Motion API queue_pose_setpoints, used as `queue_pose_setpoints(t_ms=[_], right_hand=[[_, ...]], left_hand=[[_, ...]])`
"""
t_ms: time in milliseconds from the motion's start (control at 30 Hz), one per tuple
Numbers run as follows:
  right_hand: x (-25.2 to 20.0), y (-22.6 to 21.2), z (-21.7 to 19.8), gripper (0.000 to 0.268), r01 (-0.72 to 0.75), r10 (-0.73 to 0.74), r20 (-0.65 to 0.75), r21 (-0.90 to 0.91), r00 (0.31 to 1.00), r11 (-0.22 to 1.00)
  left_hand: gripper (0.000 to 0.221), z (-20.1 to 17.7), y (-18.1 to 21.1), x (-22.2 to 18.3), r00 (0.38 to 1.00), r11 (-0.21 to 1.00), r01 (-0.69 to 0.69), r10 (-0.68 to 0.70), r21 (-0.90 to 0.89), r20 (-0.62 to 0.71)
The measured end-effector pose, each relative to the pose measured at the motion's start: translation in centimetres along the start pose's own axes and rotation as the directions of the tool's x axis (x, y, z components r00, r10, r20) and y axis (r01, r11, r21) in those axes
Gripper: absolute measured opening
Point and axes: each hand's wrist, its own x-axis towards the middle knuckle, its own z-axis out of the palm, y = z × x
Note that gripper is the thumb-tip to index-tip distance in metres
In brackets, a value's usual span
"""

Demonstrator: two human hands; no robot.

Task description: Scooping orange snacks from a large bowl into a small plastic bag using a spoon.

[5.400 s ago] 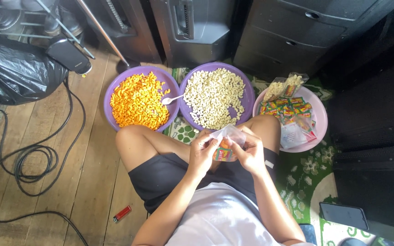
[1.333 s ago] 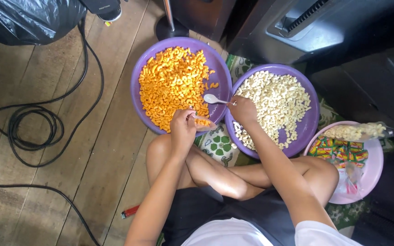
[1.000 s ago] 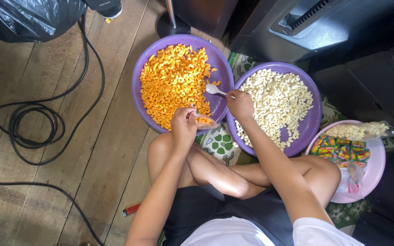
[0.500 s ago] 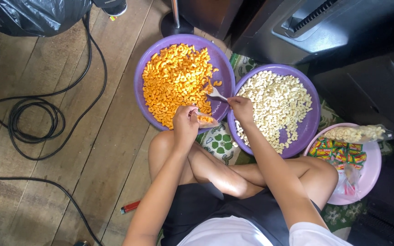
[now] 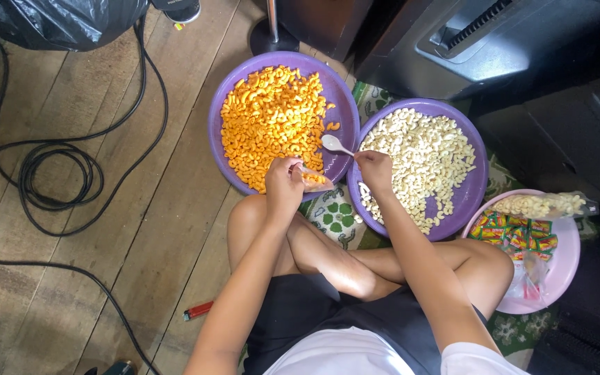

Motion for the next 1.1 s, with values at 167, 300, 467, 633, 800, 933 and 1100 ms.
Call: queue_pose_setpoints(t_ms=[167,300,467,633,800,933,1100], right_hand=[[-1.0,-2.6,0.2,0.017,0.165,-0.171,-0.03,-0.143,0.985,0.976],[0.8,-0.4,3.0,0.015,0.184,-0.184,0.006,-0.105,0.983,0.977],[-0.7,-1.6,1.7,0.017,0.052,-0.052,-0.025,-0.013,0.998,0.999],[-0.5,-1.2,0.1,0.016,-0.055,0.055,0.007,0.095,0.998,0.994],[-3.2,-5.0,-2.7,0.02,-0.099,0.094,0.032,0.224,0.995,0.97],[-6.8,-9.1,-6.6,0.021,-0.108,0.095,0.062,0.273,0.994,0.956],[-11.2,-12.7,-10.0,0.022,-0.043,0.02,0.075,0.323,0.997,0.945]], left_hand=[[0.01,0.1,0.0,0.0,1.0,1.0,-0.002,0.002,-0.008,-0.001],[0.01,0.1,0.1,0.0,1.0,1.0,-0.01,0.01,-0.015,-0.014],[0.01,0.2,-0.4,0.0,1.0,1.0,0.003,-0.003,-0.014,-0.018],[0.011,-0.1,0.3,0.2,1.0,1.0,-0.006,0.006,-0.022,-0.004],[0.012,0.0,0.0,0.1,1.0,1.0,-0.015,0.015,-0.025,-0.011],[0.012,0.0,0.2,0.1,1.0,0.999,-0.023,0.022,-0.03,-0.013],[0.01,0.0,0.7,0.1,0.999,0.999,-0.035,0.035,-0.016,-0.025]])
